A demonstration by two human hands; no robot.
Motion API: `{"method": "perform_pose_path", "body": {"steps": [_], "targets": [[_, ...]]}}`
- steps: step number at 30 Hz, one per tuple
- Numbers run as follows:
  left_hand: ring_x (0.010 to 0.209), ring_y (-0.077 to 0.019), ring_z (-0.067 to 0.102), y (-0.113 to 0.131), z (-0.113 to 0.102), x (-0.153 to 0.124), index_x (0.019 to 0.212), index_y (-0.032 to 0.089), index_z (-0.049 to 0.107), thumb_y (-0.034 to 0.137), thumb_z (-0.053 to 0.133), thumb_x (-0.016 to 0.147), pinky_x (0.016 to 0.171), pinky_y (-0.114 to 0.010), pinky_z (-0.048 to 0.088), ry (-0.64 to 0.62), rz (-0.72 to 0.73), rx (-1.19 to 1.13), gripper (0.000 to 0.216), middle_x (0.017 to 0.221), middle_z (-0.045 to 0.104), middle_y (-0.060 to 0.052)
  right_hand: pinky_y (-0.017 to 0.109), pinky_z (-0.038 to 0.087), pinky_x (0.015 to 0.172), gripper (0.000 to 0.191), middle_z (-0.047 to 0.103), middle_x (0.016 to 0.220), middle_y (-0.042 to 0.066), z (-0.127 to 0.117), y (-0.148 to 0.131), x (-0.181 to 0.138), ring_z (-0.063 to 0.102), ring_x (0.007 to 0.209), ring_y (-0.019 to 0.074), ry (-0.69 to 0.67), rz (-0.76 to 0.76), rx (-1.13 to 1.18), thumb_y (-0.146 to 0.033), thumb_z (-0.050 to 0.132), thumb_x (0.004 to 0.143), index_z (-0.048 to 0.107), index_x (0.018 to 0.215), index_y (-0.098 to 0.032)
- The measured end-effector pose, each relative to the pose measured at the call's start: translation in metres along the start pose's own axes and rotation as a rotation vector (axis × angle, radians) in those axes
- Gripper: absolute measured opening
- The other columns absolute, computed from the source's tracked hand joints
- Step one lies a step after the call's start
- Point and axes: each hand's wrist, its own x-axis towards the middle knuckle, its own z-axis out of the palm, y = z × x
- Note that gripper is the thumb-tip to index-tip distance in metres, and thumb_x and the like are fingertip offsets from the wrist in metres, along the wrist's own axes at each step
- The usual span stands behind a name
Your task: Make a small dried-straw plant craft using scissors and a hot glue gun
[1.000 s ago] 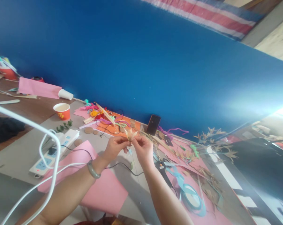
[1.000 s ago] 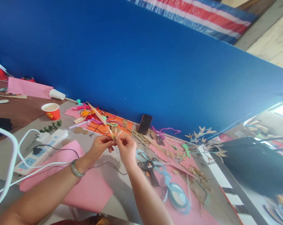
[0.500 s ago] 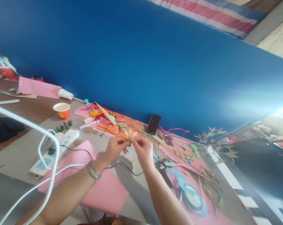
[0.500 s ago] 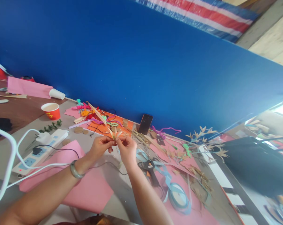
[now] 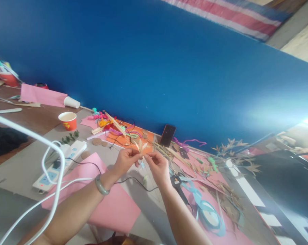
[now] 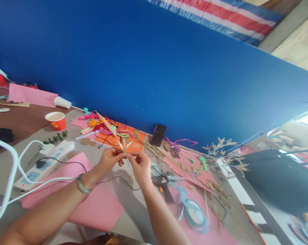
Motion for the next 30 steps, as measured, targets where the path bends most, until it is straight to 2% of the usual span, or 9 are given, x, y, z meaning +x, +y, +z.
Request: {"method": "perform_pose_path", "body": {"steps": [5,8,12,17,20,22,30], "targets": [[0.046,-0.0103,0.057,0.004,-0.001,0.0,0.069,0.012,0.065,0.034,0.073,0.072,0.051,-0.022,0.047,-0.045,0.019,-0.012,0.024,0.055,0.064,-0.002,0.023,0.029,0.043,0.023,0.054,0.049,-0.003,-0.013,0.011,-0.013,0.036,0.042,0.0085,-0.118,0.024,-0.163,-0.039,0.066,0.072,0.069,0.076,-0.017],[0.046,-0.0101,0.055,0.006,-0.001,-0.001,0.068,0.012,0.065,0.033,0.071,0.074,0.052,-0.022,0.046,-0.079,0.019,-0.005,0.023,0.048,0.058,0.001,0.023,0.032,0.045,0.017,0.06,0.055,-0.001,-0.016,0.015,-0.022,0.04,0.044,0.0091,-0.194,0.031,-0.196,-0.033,0.065,0.073,0.07,0.076,-0.017],[0.044,-0.0078,0.052,0.007,0.0,0.0,0.068,0.012,0.066,0.032,0.073,0.071,0.049,-0.022,0.044,-0.126,-0.001,-0.054,0.022,0.059,0.063,-0.001,0.022,0.035,0.045,0.019,0.065,0.06,0.001,-0.012,0.02,-0.028,0.047,0.045,0.0099,-0.213,0.097,-0.113,-0.033,0.06,0.077,0.067,0.071,-0.017],[0.042,-0.0068,0.049,0.007,0.001,0.0,0.069,0.012,0.067,0.032,0.077,0.067,0.053,-0.025,0.047,-0.147,-0.071,-0.181,0.022,0.057,0.061,0.0,0.02,0.03,0.036,0.024,0.061,0.054,-0.001,-0.004,0.029,-0.028,0.04,0.034,0.0066,-0.198,0.206,0.041,-0.04,0.061,0.074,0.061,0.067,-0.017],[0.043,-0.0049,0.048,0.006,0.0,-0.001,0.07,0.011,0.067,0.03,0.076,0.068,0.054,-0.025,0.046,-0.169,-0.111,-0.245,0.021,0.072,0.069,-0.005,0.019,0.027,0.033,0.031,0.06,0.053,-0.002,-0.002,0.031,-0.027,0.039,0.032,0.0055,-0.22,0.25,0.133,-0.047,0.064,0.072,0.06,0.069,-0.017],[0.044,-0.0044,0.049,0.005,-0.001,-0.001,0.072,0.011,0.067,0.028,0.074,0.071,0.053,-0.023,0.044,-0.198,-0.131,-0.276,0.019,0.08,0.07,-0.008,0.018,0.025,0.032,0.034,0.06,0.053,-0.003,-0.002,0.029,-0.027,0.037,0.032,0.0049,-0.234,0.274,0.188,-0.051,0.066,0.07,0.059,0.069,-0.017],[0.044,-0.0047,0.051,0.005,-0.003,0.0,0.076,0.011,0.067,0.026,0.073,0.072,0.051,-0.022,0.041,-0.24,-0.162,-0.334,0.017,0.082,0.071,-0.008,0.018,0.025,0.035,0.03,0.061,0.055,-0.002,-0.005,0.012,-0.029,0.039,0.035,0.0042,-0.264,0.311,0.284,-0.045,0.069,0.072,0.059,0.07,-0.017]]}}
